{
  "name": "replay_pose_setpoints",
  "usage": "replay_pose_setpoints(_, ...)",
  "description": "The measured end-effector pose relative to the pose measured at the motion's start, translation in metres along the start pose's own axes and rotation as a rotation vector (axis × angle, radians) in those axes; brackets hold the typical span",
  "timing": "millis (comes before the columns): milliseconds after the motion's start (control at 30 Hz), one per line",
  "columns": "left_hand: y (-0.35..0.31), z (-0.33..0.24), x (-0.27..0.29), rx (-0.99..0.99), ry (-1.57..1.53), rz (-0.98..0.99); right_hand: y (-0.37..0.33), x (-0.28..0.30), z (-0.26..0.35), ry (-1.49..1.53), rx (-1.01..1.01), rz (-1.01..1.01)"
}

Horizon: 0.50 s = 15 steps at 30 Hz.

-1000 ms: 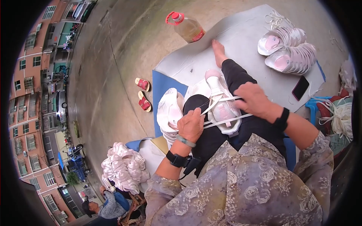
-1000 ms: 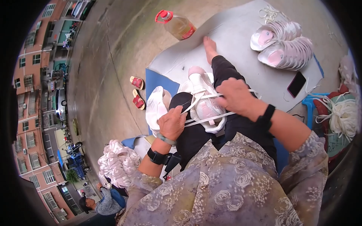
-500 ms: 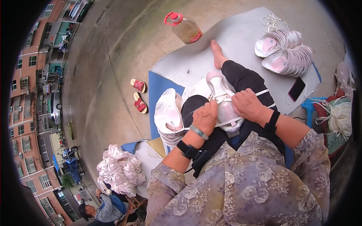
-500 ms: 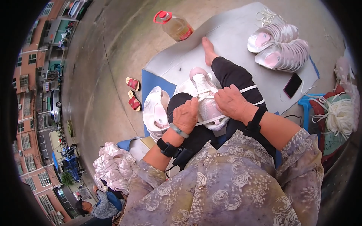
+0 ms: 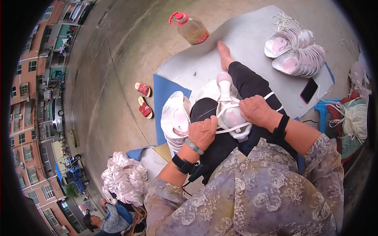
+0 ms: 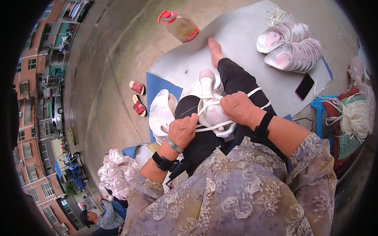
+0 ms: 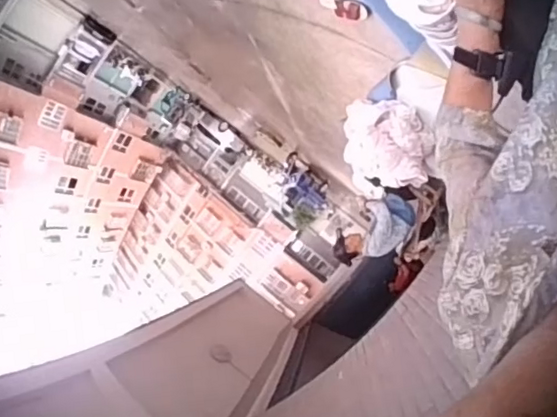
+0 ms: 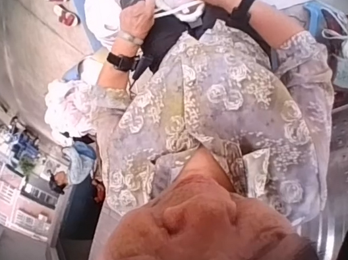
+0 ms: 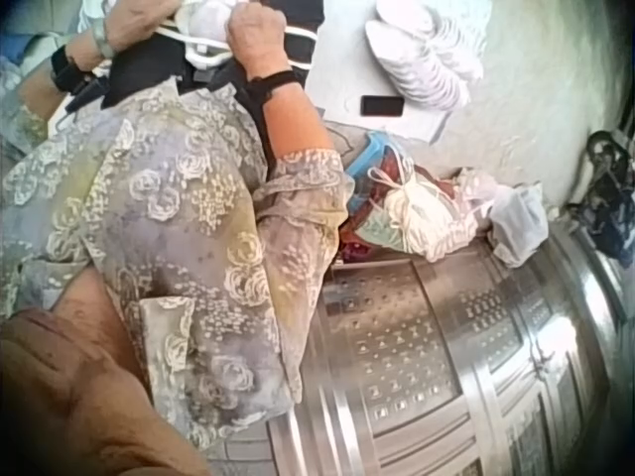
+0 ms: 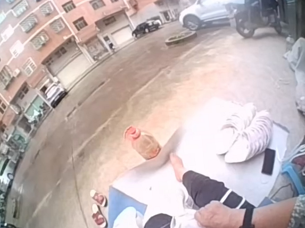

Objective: Thread laces through the eyelets of pink and white sneakers.

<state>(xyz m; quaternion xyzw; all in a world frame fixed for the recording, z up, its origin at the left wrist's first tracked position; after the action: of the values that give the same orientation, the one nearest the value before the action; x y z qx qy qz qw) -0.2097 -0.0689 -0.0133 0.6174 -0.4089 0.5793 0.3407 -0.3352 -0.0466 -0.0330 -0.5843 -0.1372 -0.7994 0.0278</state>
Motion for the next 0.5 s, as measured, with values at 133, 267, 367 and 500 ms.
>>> replay_pose_setpoints(133, 0.001, -0.005, 0.001, 0.028, -0.035, -0.076, -0.002, 0.003, -0.002, 0.034, -0.036, 0.065)
replay_pose_setpoints(267, 0.007, -0.002, -0.007, 0.085, -0.185, -0.086, 0.001, 0.014, -0.005, 0.21, -0.126, 0.013)
replay_pose_setpoints(367, 0.019, -0.006, -0.018, 0.074, -0.325, -0.025, 0.002, 0.006, -0.006, 0.165, -0.11, 0.064)
replay_pose_setpoints(500, 0.025, -0.014, -0.031, 0.089, -0.402, 0.061, -0.014, -0.012, -0.013, 0.117, -0.087, 0.111)
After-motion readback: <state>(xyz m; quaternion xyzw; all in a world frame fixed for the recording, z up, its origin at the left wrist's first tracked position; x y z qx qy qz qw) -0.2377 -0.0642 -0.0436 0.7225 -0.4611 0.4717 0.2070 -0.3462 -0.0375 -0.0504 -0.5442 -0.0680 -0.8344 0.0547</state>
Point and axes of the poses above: each hand's wrist, its own y-axis towards the middle knuckle, its own x-axis out of the back of the hand, z = x × y, the point moved 9 cm from there along y, towards the middle knuckle, and after that the axes turned 5 degrees about -x, right-handed, at the moved point
